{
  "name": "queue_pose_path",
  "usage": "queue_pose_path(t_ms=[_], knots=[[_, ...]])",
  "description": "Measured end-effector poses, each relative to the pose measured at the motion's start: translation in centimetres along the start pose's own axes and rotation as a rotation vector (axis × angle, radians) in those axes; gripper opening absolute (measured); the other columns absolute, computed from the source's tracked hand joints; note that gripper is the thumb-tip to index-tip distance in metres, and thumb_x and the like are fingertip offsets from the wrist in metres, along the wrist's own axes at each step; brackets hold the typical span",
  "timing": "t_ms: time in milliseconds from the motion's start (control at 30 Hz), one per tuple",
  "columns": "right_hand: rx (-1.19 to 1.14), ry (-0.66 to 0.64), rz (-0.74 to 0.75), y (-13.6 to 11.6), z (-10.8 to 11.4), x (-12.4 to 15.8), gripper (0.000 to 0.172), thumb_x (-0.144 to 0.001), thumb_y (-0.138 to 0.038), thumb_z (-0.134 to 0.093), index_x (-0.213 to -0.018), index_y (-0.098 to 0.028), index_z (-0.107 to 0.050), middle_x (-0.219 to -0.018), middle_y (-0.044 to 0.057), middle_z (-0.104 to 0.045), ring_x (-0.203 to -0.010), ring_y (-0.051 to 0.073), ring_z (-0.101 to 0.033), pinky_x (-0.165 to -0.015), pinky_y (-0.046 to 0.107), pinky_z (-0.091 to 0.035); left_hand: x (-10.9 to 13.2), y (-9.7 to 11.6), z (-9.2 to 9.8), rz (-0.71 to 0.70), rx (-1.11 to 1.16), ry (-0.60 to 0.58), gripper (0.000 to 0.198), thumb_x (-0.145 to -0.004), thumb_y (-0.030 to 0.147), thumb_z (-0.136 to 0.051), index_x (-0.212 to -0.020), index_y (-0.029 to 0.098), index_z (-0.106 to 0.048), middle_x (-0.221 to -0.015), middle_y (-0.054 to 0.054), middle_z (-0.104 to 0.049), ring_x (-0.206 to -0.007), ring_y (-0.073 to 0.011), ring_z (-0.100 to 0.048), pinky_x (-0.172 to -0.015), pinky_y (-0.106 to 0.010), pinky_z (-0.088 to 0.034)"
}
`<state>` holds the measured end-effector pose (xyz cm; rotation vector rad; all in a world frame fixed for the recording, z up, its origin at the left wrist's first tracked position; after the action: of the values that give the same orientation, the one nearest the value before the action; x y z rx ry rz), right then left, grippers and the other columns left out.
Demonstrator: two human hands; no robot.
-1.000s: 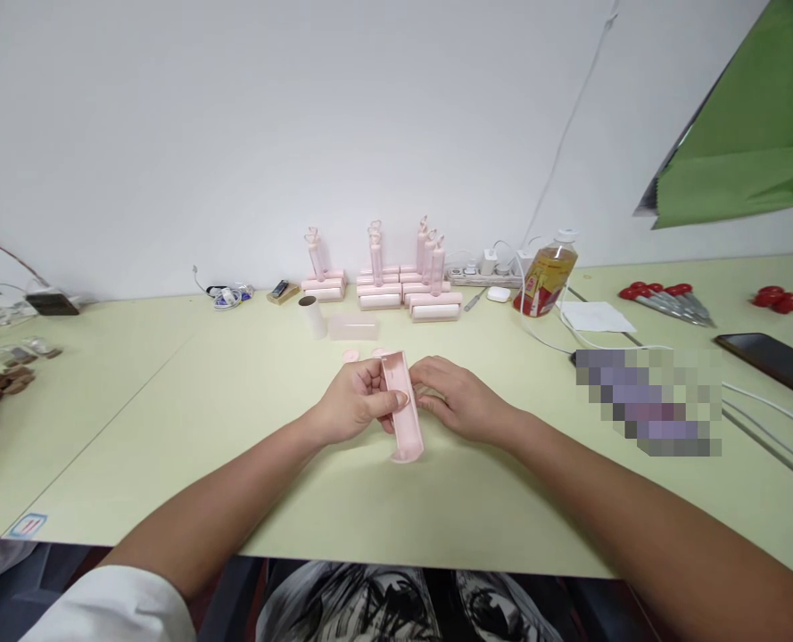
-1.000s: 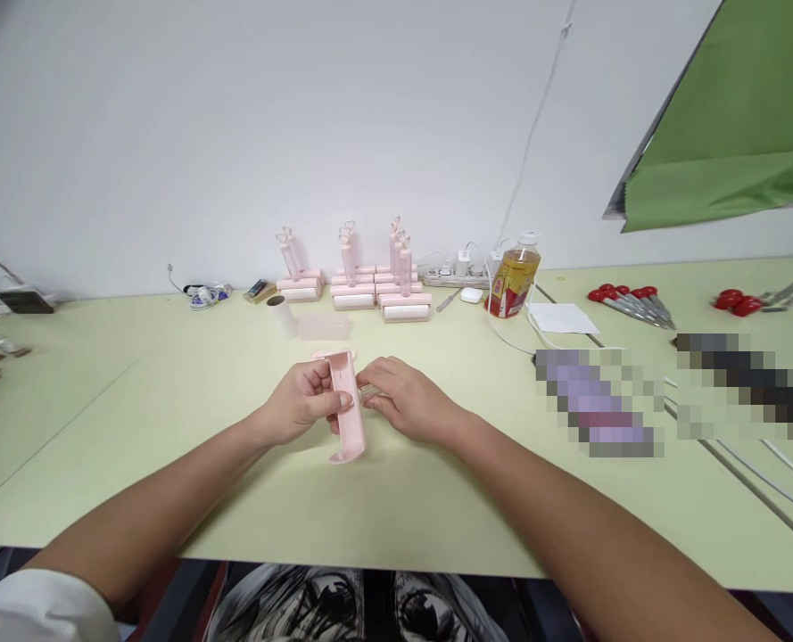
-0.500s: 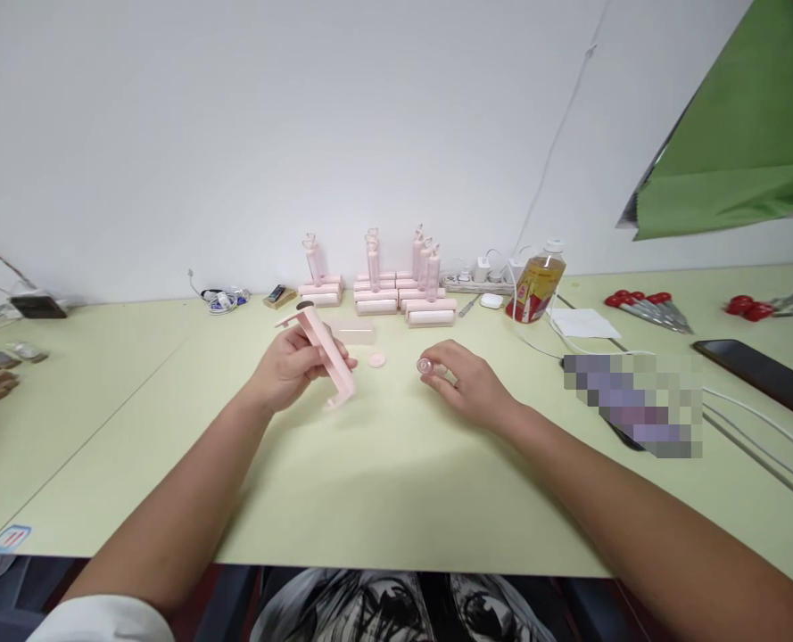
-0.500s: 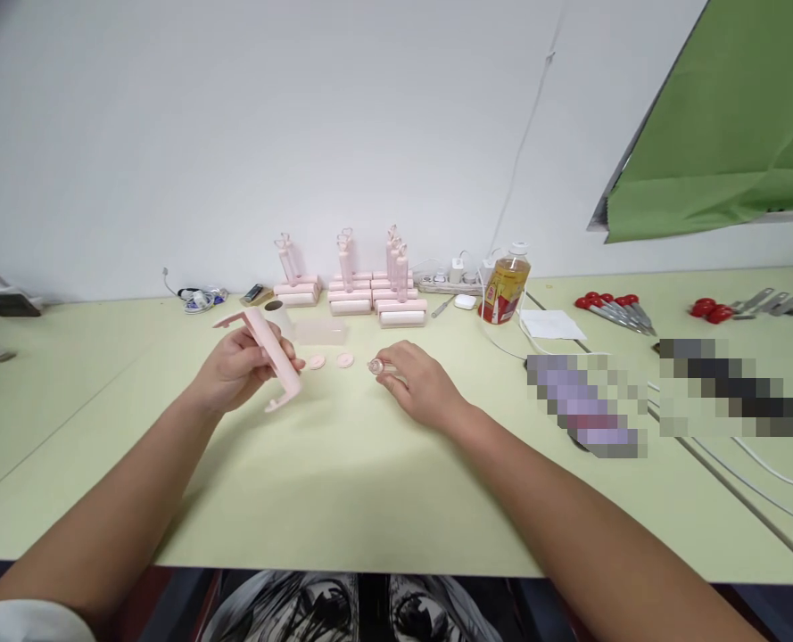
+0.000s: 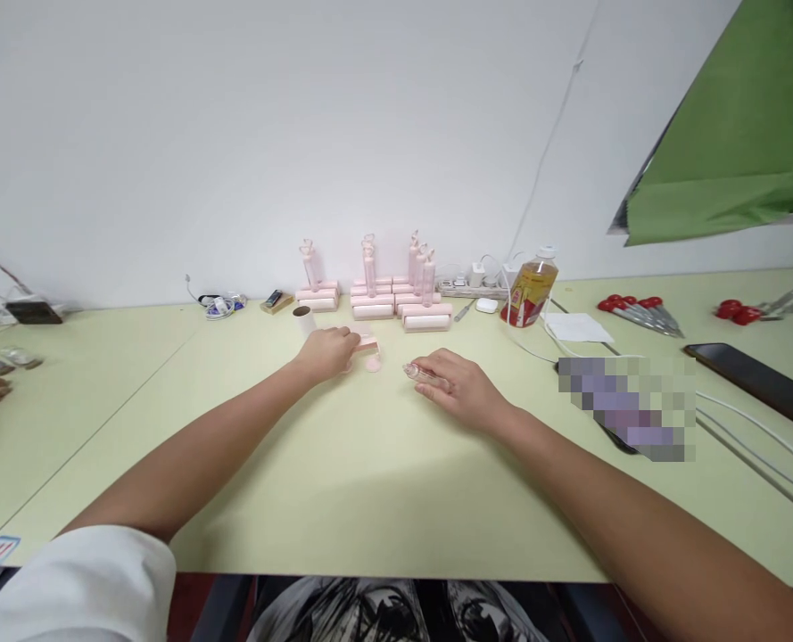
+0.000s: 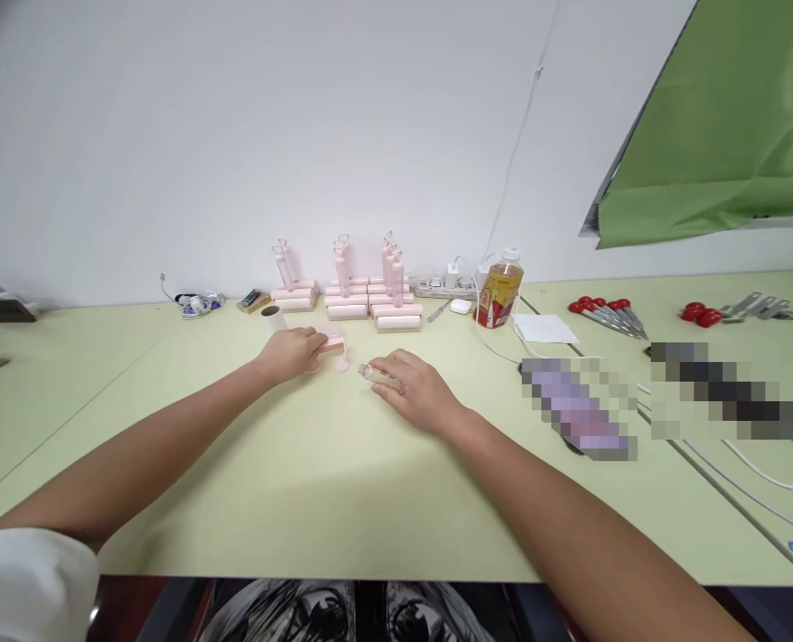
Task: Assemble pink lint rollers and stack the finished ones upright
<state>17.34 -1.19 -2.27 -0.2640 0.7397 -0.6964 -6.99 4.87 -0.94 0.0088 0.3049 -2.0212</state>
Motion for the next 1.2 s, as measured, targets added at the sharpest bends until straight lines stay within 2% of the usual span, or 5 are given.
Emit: queue_pose_path(t_ms=[733,867,1000,1100,1200], knots=[[0.012,-0.068,-0.086,0.3,-0.5,-0.1,0.027,-0.088,-0.029,-0.058,-0.113,-0.020,-0.065,-0.091,0.007,-0.063,-0.076,0.017,-0.059,-0.069,0.029,-0.048,-0.9,-0.6,-2.5,-0.133,-0.018,0.078,0.023,-0.081,0.016,-0.051,-0.096,0.014,-0.067,-0.092,-0.015,-0.064,-0.091,-0.0275,-0.055,-0.075,-0.038,-0.037],[-0.005,-0.062,-0.085,0.3,-0.5,-0.1,0.026,-0.088,-0.030,-0.058,-0.112,-0.021,-0.066,-0.090,0.006,-0.062,-0.074,0.017,-0.059,-0.068,0.029,-0.048,0.0,-0.6,-2.0,-0.106,-0.010,0.145,0.027,-0.086,0.021,-0.045,-0.100,0.015,-0.067,-0.109,-0.016,-0.061,-0.099,-0.0288,-0.053,-0.082,-0.041,-0.038],[-0.009,-0.064,-0.094,0.3,-0.6,-0.1,0.026,-0.088,-0.031,-0.058,-0.111,-0.021,-0.066,-0.089,0.006,-0.062,-0.075,0.017,-0.059,-0.068,0.029,-0.048,0.4,-0.1,-2.0,-0.016,0.065,0.240,0.046,-0.087,0.035,-0.047,-0.127,0.015,-0.056,-0.137,-0.019,-0.047,-0.124,-0.0342,-0.042,-0.099,-0.047,-0.034],[-0.051,-0.050,-0.103,0.5,-0.8,-0.1,0.028,-0.088,-0.032,-0.057,-0.113,-0.021,-0.065,-0.089,0.006,-0.061,-0.076,0.017,-0.057,-0.071,0.031,-0.048,0.1,0.5,-2.7,0.019,0.106,0.192,0.069,-0.087,0.055,-0.046,-0.145,0.018,-0.038,-0.154,-0.017,-0.029,-0.141,-0.0386,-0.022,-0.110,-0.054,-0.020],[-0.276,0.028,-0.247,1.1,-1.0,0.0,0.034,-0.091,-0.041,-0.053,-0.116,-0.020,-0.061,-0.084,0.004,-0.059,-0.071,0.016,-0.056,-0.067,0.032,-0.049,-0.1,0.6,-3.2,0.037,0.128,0.096,0.072,-0.089,0.059,-0.039,-0.150,0.022,-0.031,-0.156,-0.015,-0.027,-0.143,-0.0385,-0.020,-0.112,-0.056,-0.015]])
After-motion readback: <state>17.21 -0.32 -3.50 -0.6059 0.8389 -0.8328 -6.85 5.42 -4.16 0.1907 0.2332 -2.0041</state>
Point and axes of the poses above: each hand's wrist, its own x-axis away from the middle knuckle, its own z-axis out of the back of the hand, y = z × x, the point moved 3 cm from there along -x, towards the middle knuckle
